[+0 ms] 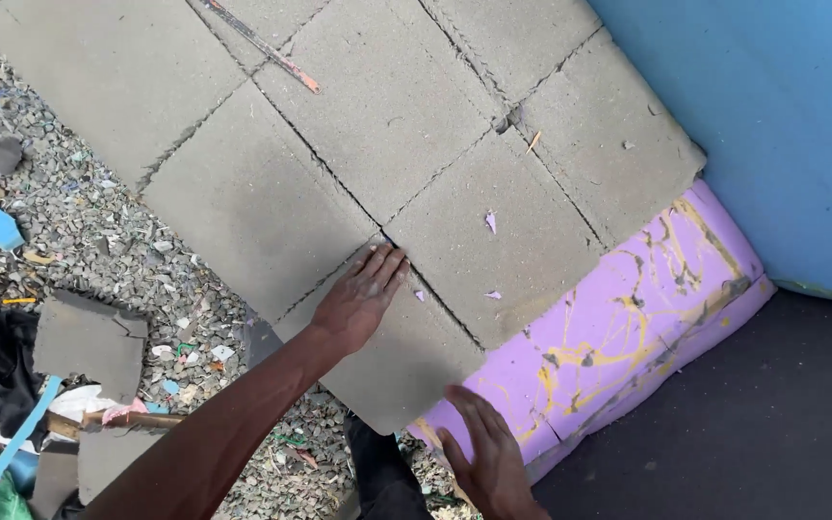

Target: Arranging and fitting grey foam blocks onto a purple foam base in a workshop environment.

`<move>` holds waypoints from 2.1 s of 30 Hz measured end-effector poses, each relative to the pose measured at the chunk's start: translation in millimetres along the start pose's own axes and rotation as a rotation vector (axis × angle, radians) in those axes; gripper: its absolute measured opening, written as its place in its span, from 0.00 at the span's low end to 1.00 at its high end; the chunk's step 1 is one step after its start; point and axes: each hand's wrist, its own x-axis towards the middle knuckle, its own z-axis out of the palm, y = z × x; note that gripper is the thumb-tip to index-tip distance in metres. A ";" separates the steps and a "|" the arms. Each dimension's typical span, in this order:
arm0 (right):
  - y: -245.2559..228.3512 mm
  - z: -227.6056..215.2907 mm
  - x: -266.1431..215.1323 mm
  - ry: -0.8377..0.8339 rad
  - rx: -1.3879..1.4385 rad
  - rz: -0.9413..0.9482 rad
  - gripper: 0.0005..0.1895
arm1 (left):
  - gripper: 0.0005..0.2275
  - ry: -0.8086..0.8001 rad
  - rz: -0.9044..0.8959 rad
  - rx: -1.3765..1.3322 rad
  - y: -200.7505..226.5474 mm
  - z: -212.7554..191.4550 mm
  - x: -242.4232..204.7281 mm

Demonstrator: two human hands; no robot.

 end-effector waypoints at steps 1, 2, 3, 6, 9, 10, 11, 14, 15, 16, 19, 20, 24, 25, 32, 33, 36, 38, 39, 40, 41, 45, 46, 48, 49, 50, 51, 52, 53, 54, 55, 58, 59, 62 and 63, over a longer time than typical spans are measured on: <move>-4.4 7.8 25.5 0.009 0.009 0.017 0.24 | 0.32 -0.008 0.019 0.000 -4.3 9.8 3.2; -8.3 14.7 50.7 0.041 -0.014 -0.050 0.26 | 0.36 -0.095 0.015 -0.083 -8.0 19.2 6.2; -6.1 16.9 78.1 0.081 -0.054 -0.121 0.29 | 0.41 -0.164 0.012 -0.165 -9.7 30.1 18.7; 1.0 31.5 113.8 0.128 -0.172 -0.082 0.36 | 0.37 -0.115 0.034 -0.021 -6.6 0.1 33.3; -15.6 16.3 127.0 -0.007 -0.256 0.050 0.37 | 0.32 -0.213 0.045 -0.104 -13.6 -59.0 32.4; -13.4 19.4 129.4 0.004 -0.254 0.058 0.37 | 0.32 -0.211 0.058 -0.099 -16.0 -53.9 32.2; -10.4 20.3 130.9 0.016 -0.260 0.067 0.36 | 0.35 -0.229 0.051 -0.142 -16.5 -48.6 33.3; -5.3 28.2 136.8 -0.022 -0.243 0.141 0.39 | 0.37 -0.238 0.042 -0.203 -15.1 -47.4 32.7; -5.8 33.5 140.7 -0.069 -0.220 0.194 0.42 | 0.36 -0.225 0.030 -0.215 -17.3 -50.0 30.9; -7.6 36.9 143.7 -0.062 -0.213 0.203 0.42 | 0.36 -0.230 0.041 -0.211 -16.1 -47.1 31.4; -16.6 53.0 151.9 -0.104 -0.139 0.351 0.49 | 0.31 -0.171 0.051 -0.217 -18.3 -51.1 27.2; -17.8 58.6 153.4 -0.106 -0.141 0.383 0.51 | 0.29 -0.156 0.041 -0.254 -19.1 -60.8 25.7; -20.8 75.7 162.0 -0.080 -0.180 0.492 0.55 | 0.25 -0.090 0.054 -0.318 -27.3 -71.9 20.4; -21.5 80.2 162.1 -0.066 -0.176 0.502 0.55 | 0.25 -0.089 0.071 -0.314 -28.2 -67.1 18.7; -11.0 120.0 162.1 0.108 -0.380 0.532 0.48 | 0.36 -0.040 0.106 -0.336 -27.5 -30.3 13.3; -6.1 126.1 163.2 0.134 -0.449 0.525 0.44 | 0.30 0.055 0.125 -0.338 -28.2 -23.1 13.7; 22.0 157.0 153.0 0.209 -0.518 0.470 0.31 | 0.16 0.124 0.158 -0.369 -20.5 27.5 13.7; 5.5 164.5 140.0 0.283 -0.552 0.442 0.22 | 0.11 0.232 0.173 -0.362 -12.6 15.9 -11.0; -0.9 164.6 140.3 0.366 -0.596 0.394 0.15 | 0.06 0.358 0.176 -0.347 -12.4 8.5 -17.4; -6.7 168.7 135.0 0.376 -0.594 0.396 0.15 | 0.06 0.361 0.183 -0.341 -11.5 10.0 -24.4; -11.6 171.1 128.0 0.425 -0.625 0.353 0.13 | 0.06 0.422 0.205 -0.337 -8.3 11.3 -30.1; -52.5 167.3 104.8 0.524 -0.685 0.235 0.08 | 0.06 0.478 0.262 -0.358 -6.7 -1.5 -63.0; -54.6 166.4 101.9 0.530 -0.685 0.235 0.08 | 0.06 0.481 0.266 -0.354 -7.5 -12.9 -69.6; -60.7 170.7 88.1 0.544 -0.690 0.179 0.05 | 0.06 0.373 0.253 -0.376 -4.9 -32.5 -91.8; -66.5 170.2 82.5 0.547 -0.694 0.182 0.05 | 0.06 0.375 0.258 -0.378 -3.6 -34.7 -99.4; -72.3 169.5 77.2 0.475 -0.666 0.198 0.04 | 0.07 0.362 0.251 -0.384 -2.5 -36.8 -106.7; -79.3 170.5 72.8 0.401 -0.634 0.211 0.05 | 0.08 0.346 0.241 -0.388 -3.0 -38.9 -115.9; -81.5 162.3 74.0 0.402 -0.632 0.211 0.05 | 0.08 0.345 0.241 -0.387 -0.3 -33.6 -118.4; -83.9 155.1 74.8 0.291 -0.637 0.212 0.08 | 0.11 0.368 0.229 -0.381 2.4 -27.7 -121.9; -86.2 148.2 75.9 0.181 -0.640 0.213 0.14 | 0.13 0.390 0.217 -0.374 4.8 -21.5 -125.3; -96.6 125.3 80.5 0.180 -0.639 0.212 0.14 | 0.13 0.389 0.216 -0.373 5.5 -24.1 -125.5; -100.5 81.8 88.7 -0.067 -0.664 0.324 0.52 | 0.10 0.394 0.219 -0.412 7.4 -23.3 -129.5; -84.2 81.8 87.2 -0.159 -0.601 0.360 0.52 | 0.11 0.395 0.222 -0.407 8.3 -19.3 -131.6; -64.4 104.3 72.9 -0.285 -0.644 0.395 0.39 | 0.10 0.380 0.233 -0.411 4.7 -17.1 -142.5; -64.9 117.7 65.5 -0.328 -0.740 0.389 0.26 | 0.08 0.353 0.234 -0.417 2.1 -19.0 -151.3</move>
